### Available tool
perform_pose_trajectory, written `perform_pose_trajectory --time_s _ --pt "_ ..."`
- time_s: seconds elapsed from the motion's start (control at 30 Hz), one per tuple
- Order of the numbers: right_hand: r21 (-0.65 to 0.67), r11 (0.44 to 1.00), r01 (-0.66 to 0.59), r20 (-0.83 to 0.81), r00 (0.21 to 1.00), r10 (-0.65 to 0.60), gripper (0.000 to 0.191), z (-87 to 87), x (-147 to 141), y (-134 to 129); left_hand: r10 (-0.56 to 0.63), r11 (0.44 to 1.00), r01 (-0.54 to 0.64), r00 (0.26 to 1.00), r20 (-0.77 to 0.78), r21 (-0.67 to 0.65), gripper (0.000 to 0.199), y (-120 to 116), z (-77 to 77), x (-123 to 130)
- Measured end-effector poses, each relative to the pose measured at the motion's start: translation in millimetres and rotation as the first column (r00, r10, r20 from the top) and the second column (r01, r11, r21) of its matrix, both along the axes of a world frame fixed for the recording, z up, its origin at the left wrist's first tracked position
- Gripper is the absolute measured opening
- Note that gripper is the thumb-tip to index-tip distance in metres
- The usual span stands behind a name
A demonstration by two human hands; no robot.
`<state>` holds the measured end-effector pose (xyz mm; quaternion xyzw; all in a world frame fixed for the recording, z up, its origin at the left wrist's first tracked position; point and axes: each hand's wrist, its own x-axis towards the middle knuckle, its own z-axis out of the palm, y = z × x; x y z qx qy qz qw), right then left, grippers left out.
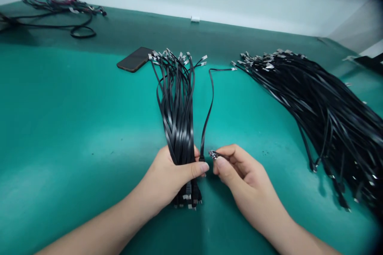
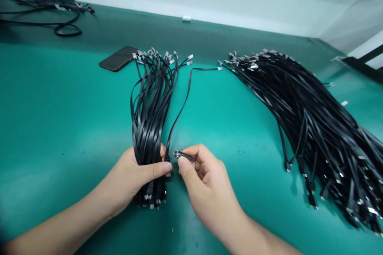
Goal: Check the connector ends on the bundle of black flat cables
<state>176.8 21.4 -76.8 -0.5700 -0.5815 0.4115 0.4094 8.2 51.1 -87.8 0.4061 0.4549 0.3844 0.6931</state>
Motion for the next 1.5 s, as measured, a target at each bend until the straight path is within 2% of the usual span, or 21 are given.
perform_pose_trajectory --time_s 0.17,0.37,0.6,0.87,1.07,1.2,1.27,1.33,1.4,1.5 --pt "-0.077 0.997 -0.031 -0.024 0.999 0.029 0.019 -6.7 -6.4 -1.1 0.003 1.000 -0.002 0.998 -0.055 0.017 0.024 0.0 -1.2 -1.4" --pt "-0.104 0.994 -0.035 -0.013 0.999 0.034 0.022 -7.7 -6.4 -1.6 -0.020 0.999 0.020 1.000 -0.023 0.033 0.023 0.2 -0.4 -2.1" --pt "-0.102 0.994 -0.032 -0.022 0.999 0.029 0.022 -6.4 -6.0 -1.8 -0.028 0.999 0.029 0.999 -0.043 0.023 0.024 2.1 -2.5 -1.4" --pt "-0.058 0.998 -0.034 0.104 0.994 0.040 0.021 -4.4 -2.3 -1.4 -0.011 0.999 0.015 0.993 -0.114 0.031 0.023 0.9 0.9 -0.5" --pt "-0.063 0.997 -0.037 0.113 0.993 0.044 0.022 -4.1 -1.6 -0.9 -0.016 0.999 0.022 0.992 -0.123 0.044 0.024 1.2 1.0 -1.4" --pt "0.044 0.993 0.106 0.026 0.994 -0.107 0.017 -5.2 4.0 3.1 -0.020 0.998 0.026 0.993 -0.120 0.053 0.025 2.0 -0.5 -2.1" --pt "0.136 0.968 0.209 -0.074 0.977 -0.201 0.015 -5.6 8.0 5.9 -0.050 0.996 0.058 0.992 -0.117 0.065 0.026 1.3 -1.9 -3.3" --pt "0.198 0.942 0.272 -0.173 0.955 -0.240 0.014 -5.5 11.0 7.1 -0.095 0.992 0.101 0.992 -0.081 0.071 0.026 -0.1 -3.1 -5.2" --pt "0.228 0.936 0.267 -0.224 0.950 -0.217 0.014 -5.2 12.1 5.9 -0.112 0.993 0.111 0.994 0.006 0.051 0.022 -1.6 -3.7 -7.4" --pt "0.221 0.965 0.139 -0.188 0.977 -0.098 0.012 -4.1 11.3 1.2 -0.095 0.995 0.096 0.989 0.114 -0.002 0.015 -2.5 -4.0 -9.4"
